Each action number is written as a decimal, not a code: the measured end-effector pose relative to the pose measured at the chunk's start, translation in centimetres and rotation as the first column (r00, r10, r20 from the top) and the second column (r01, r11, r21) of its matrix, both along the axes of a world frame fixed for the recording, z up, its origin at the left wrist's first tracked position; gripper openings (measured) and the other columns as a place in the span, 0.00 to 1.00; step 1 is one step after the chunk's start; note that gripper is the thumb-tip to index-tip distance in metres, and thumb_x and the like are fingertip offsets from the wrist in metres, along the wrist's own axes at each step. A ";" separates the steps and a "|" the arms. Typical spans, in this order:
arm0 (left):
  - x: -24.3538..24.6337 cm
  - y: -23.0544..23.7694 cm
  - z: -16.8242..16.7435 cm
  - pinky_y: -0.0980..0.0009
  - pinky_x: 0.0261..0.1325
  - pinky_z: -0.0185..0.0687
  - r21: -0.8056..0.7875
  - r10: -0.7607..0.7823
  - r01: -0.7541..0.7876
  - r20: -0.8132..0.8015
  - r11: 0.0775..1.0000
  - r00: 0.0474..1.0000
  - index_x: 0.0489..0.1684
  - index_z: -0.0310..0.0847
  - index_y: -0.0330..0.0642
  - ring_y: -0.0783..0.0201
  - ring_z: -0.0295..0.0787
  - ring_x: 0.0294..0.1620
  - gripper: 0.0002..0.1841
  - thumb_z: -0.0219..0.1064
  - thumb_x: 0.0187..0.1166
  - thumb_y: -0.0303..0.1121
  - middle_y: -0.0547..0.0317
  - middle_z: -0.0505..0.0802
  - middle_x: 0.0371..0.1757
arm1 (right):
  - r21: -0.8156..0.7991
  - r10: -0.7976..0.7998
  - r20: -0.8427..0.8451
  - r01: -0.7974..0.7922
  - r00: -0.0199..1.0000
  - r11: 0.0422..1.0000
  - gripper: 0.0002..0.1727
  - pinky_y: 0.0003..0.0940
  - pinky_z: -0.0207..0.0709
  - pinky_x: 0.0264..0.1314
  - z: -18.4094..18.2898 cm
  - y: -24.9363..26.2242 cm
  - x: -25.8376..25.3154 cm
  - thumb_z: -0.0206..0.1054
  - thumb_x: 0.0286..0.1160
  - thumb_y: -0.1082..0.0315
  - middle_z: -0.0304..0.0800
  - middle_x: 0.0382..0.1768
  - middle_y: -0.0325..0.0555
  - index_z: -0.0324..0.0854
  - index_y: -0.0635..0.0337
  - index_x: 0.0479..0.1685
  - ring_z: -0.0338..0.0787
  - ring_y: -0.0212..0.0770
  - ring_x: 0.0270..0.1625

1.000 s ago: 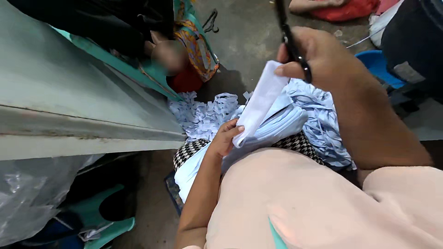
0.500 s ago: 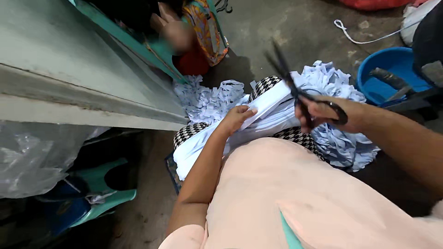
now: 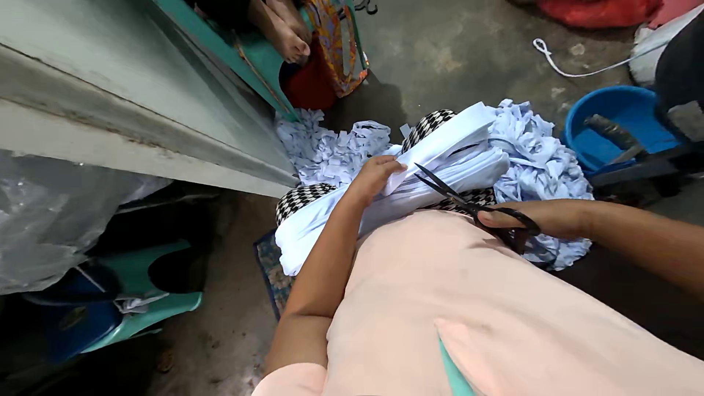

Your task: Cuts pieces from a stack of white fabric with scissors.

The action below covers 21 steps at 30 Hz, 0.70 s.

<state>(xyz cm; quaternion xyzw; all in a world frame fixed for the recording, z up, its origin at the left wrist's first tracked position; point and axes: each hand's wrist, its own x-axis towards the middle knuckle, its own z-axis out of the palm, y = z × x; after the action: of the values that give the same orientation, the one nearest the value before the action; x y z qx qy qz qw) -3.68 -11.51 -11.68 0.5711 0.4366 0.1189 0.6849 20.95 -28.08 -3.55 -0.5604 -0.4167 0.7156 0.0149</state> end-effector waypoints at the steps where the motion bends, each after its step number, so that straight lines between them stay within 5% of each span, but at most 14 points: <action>1: 0.1 -0.1 0.0 0.63 0.47 0.82 -0.010 0.010 -0.010 0.009 1.000 1.000 0.49 0.84 0.32 0.66 0.84 0.39 0.11 0.60 0.84 0.31 0.54 0.89 0.39 | 0.014 -0.003 0.003 0.003 1.000 1.000 0.30 0.28 0.80 0.41 -0.1 0.3 -0.4 0.44 0.88 0.38 0.79 0.32 0.34 0.78 0.55 0.49 0.83 0.28 0.36; 11: 0.3 -1.0 -0.6 0.66 0.39 0.80 0.012 0.018 -0.019 0.050 1.000 0.999 0.38 0.82 0.34 0.69 0.81 0.30 0.10 0.61 0.85 0.32 0.58 0.86 0.30 | 0.096 -0.198 -0.014 0.198 0.980 0.975 0.24 0.19 0.70 0.29 -2.5 1.4 -2.3 0.50 0.88 0.41 0.74 0.24 0.29 0.77 0.53 0.40 0.74 0.23 0.24; 21: 1.0 -1.1 -0.9 0.68 0.40 0.80 -0.014 0.041 -0.040 0.051 0.999 0.998 0.40 0.82 0.34 0.69 0.82 0.30 0.12 0.61 0.87 0.34 0.58 0.86 0.30 | 0.192 -0.261 -0.019 0.260 0.965 0.946 0.19 0.24 0.74 0.35 -4.3 0.0 -1.7 0.68 0.79 0.47 0.81 0.27 0.32 0.80 0.55 0.42 0.79 0.25 0.29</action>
<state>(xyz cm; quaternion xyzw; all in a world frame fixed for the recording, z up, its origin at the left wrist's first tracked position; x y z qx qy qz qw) -2.66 -12.63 -12.59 0.5544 0.4310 0.1445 0.6972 19.25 -28.04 -7.86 -0.6087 -0.4062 0.6620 0.1622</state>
